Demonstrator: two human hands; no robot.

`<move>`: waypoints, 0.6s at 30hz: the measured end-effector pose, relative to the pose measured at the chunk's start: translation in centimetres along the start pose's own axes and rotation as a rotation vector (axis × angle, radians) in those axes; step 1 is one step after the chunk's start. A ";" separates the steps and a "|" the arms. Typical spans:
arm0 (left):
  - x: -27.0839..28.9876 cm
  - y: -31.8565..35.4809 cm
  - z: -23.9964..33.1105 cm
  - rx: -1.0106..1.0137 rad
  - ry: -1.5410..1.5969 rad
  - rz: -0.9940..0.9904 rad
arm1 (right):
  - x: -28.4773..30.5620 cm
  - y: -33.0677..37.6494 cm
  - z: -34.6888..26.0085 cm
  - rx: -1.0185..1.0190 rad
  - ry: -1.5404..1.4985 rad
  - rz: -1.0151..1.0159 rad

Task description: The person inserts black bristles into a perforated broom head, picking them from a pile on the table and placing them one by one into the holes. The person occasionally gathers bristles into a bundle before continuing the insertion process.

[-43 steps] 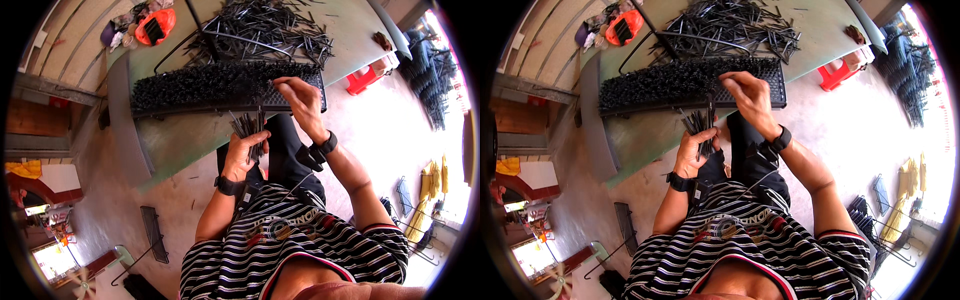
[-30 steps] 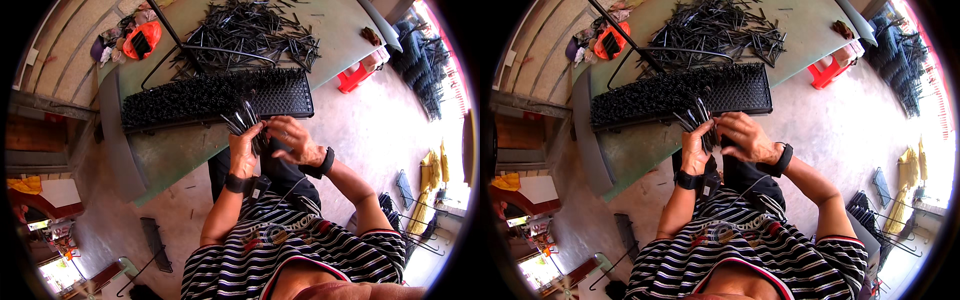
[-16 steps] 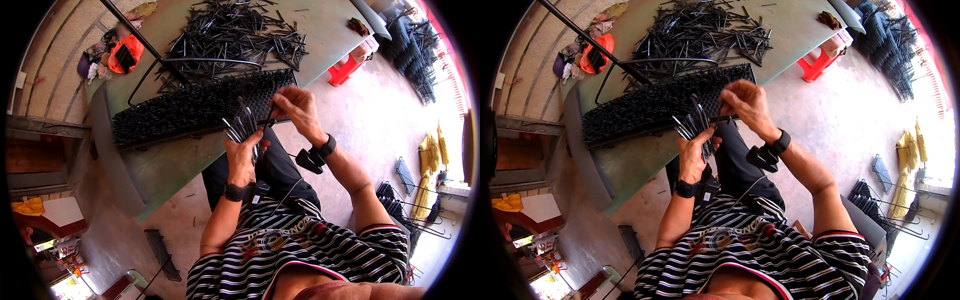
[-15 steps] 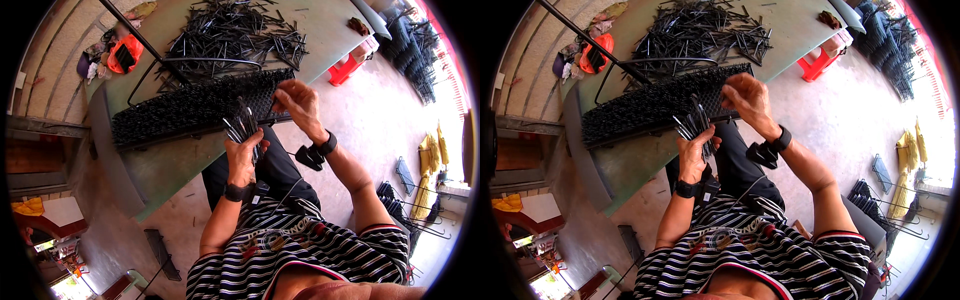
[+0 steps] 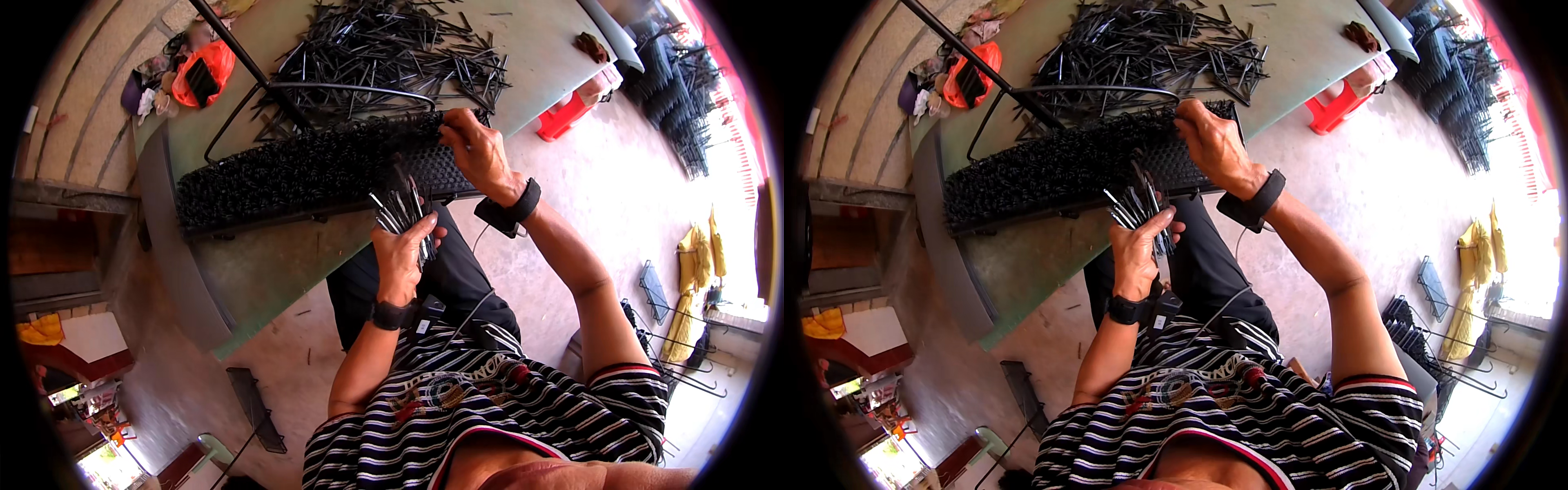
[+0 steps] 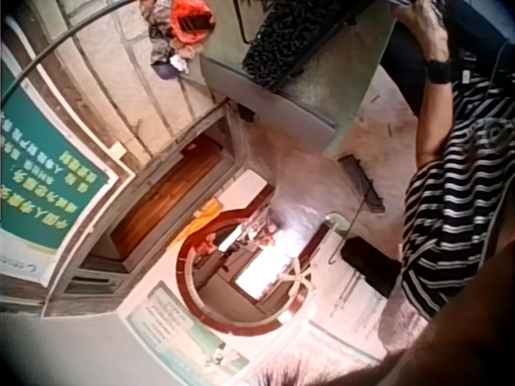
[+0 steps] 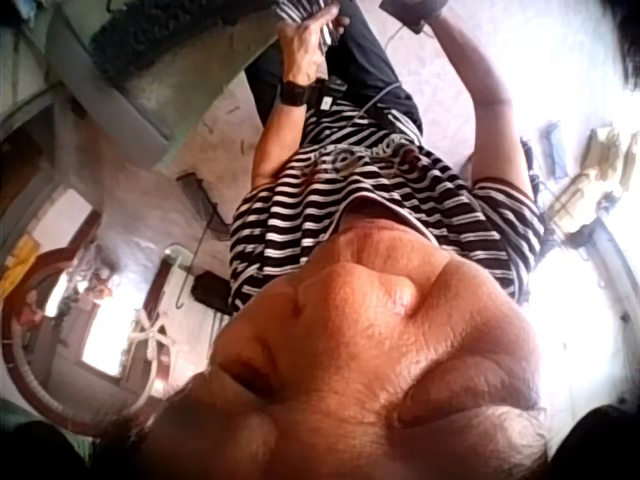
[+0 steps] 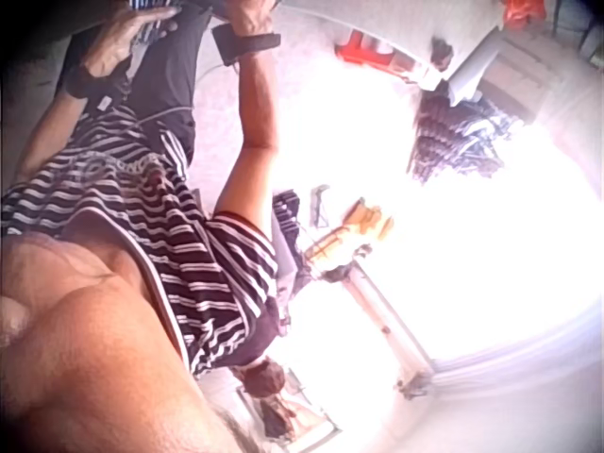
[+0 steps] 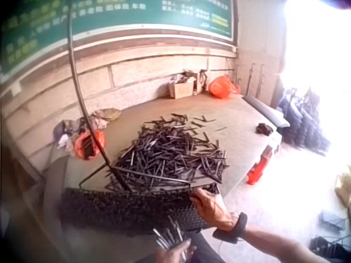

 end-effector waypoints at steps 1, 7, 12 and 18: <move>0.0 0.0 0.0 -0.007 0.010 -0.008 | 0.0 -0.1 0.2 0.024 0.055 -0.046; -0.2 0.0 0.0 -0.028 0.009 0.002 | 0.7 -0.7 -1.2 -0.015 0.173 -0.063; -0.6 -0.4 0.0 -0.048 0.017 -0.010 | 0.8 1.9 -3.0 -0.596 -0.495 -0.479; -1.2 -0.8 -0.1 -0.074 0.035 0.042 | 1.9 3.2 -2.8 -0.673 -0.585 -0.072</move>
Point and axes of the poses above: each hand's wrist, its own y-axis away from the middle knuckle, its own x-axis out of the back of the hand, z = x × y, the point moved 2 cm from there along -y, towards the middle knuckle, and after that the axes turned 11 degrees about x, right-handed, at the moved point
